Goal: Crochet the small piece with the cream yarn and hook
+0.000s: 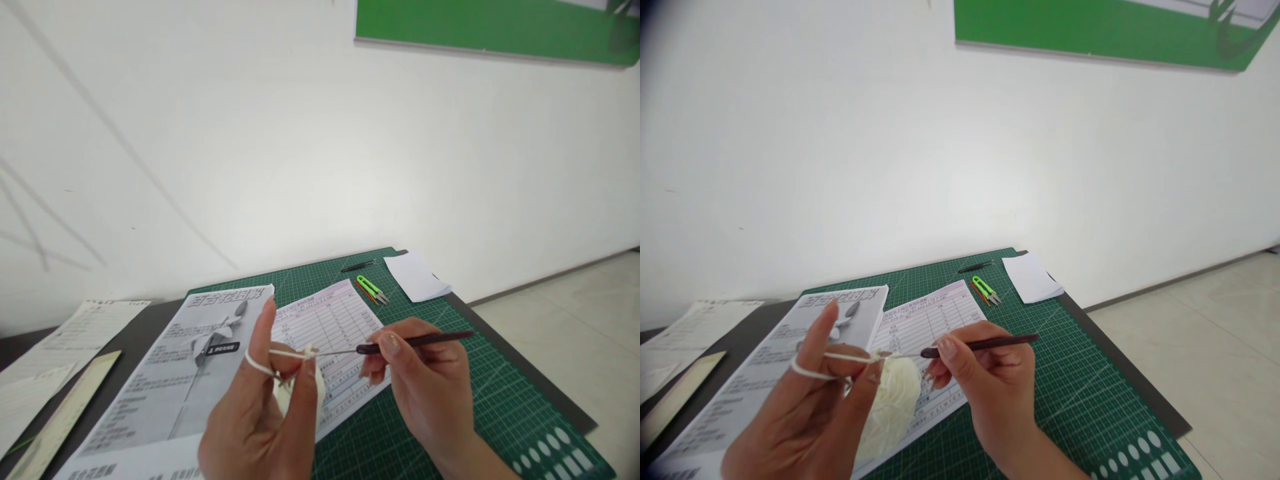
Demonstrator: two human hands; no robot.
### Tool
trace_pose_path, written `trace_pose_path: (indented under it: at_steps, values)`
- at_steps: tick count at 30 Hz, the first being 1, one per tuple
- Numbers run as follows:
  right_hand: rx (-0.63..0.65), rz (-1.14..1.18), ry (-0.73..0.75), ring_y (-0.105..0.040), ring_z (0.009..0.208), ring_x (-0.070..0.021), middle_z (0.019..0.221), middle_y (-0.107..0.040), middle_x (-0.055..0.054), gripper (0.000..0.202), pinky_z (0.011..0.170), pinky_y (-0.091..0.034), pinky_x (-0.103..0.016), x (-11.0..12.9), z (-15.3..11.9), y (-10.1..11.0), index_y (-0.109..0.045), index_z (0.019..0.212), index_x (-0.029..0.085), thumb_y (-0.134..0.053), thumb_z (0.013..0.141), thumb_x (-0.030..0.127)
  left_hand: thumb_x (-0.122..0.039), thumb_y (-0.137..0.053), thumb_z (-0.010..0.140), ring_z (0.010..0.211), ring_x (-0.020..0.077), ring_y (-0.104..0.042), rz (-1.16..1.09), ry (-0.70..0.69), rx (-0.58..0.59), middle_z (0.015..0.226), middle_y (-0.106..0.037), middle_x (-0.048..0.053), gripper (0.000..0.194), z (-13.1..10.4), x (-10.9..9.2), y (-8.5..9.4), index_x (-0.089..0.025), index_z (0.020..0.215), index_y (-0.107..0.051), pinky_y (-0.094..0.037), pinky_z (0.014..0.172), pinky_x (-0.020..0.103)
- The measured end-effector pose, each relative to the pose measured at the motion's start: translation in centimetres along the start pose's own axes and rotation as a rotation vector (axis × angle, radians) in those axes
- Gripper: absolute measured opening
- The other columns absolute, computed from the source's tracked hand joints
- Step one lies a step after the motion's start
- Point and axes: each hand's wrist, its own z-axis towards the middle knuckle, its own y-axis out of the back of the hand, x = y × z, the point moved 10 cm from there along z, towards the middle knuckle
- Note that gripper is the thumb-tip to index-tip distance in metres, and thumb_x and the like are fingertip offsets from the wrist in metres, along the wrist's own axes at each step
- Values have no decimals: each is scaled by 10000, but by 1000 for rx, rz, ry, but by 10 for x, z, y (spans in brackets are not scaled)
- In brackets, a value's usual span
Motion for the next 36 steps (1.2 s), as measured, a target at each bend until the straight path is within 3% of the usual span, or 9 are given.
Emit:
trace_pose_path:
  at_steps: [3,5,9,15,25,31,36]
  values:
    - [11,-23,49,-629,433,-139,523,-709,-22,60,418,-520,-241,6,-1,-1,-753,720,209,-748,758,254,-186,-699,767,600,115,-635,-57,163,61,683,-623,-34,553,3,17,-4,-260,1302,-577,-575,614,216]
    - [3,-38,62,-627,434,-142,529,-713,-30,59,416,-515,-243,8,-2,-1,-758,725,209,-750,756,259,-177,-701,765,596,111,-641,-119,186,92,673,-613,-38,551,4,19,-7,-270,1295,-583,-577,620,217]
    - [-40,-34,37,-620,442,-138,539,-715,-36,79,426,-505,-239,8,-5,3,-763,726,210,-768,739,288,-157,-698,762,619,115,-628,-96,122,20,693,-620,-34,578,2,11,-3,-265,1313,-563,-568,653,224]
    - [41,3,23,-632,479,-131,549,-712,-23,59,461,-513,-232,5,-3,-2,-754,755,212,-742,772,268,-118,-667,782,656,145,-635,-78,25,0,733,-653,-21,638,-1,2,-1,-289,1370,-487,-566,610,245]
    - [66,49,-25,-619,466,-107,527,-697,-6,100,460,-507,-201,0,-1,-7,-745,706,200,-745,768,279,-46,-647,776,684,123,-633,-158,24,15,746,-667,-43,691,-1,2,-2,-316,1384,-460,-538,669,236]
    - [74,73,-74,-612,450,-99,521,-696,-7,126,453,-497,-187,-4,-1,-9,-734,686,184,-743,769,277,-50,-644,781,698,132,-634,-205,17,21,734,-661,-51,673,0,1,-5,-320,1373,-473,-535,797,315]
    - [80,94,-91,-614,449,-89,521,-699,-2,121,456,-495,-171,-7,-2,-10,-729,692,184,-740,775,272,-25,-635,778,720,127,-635,-251,16,30,739,-655,-49,676,0,-1,-5,-324,1365,-486,-522,837,312]
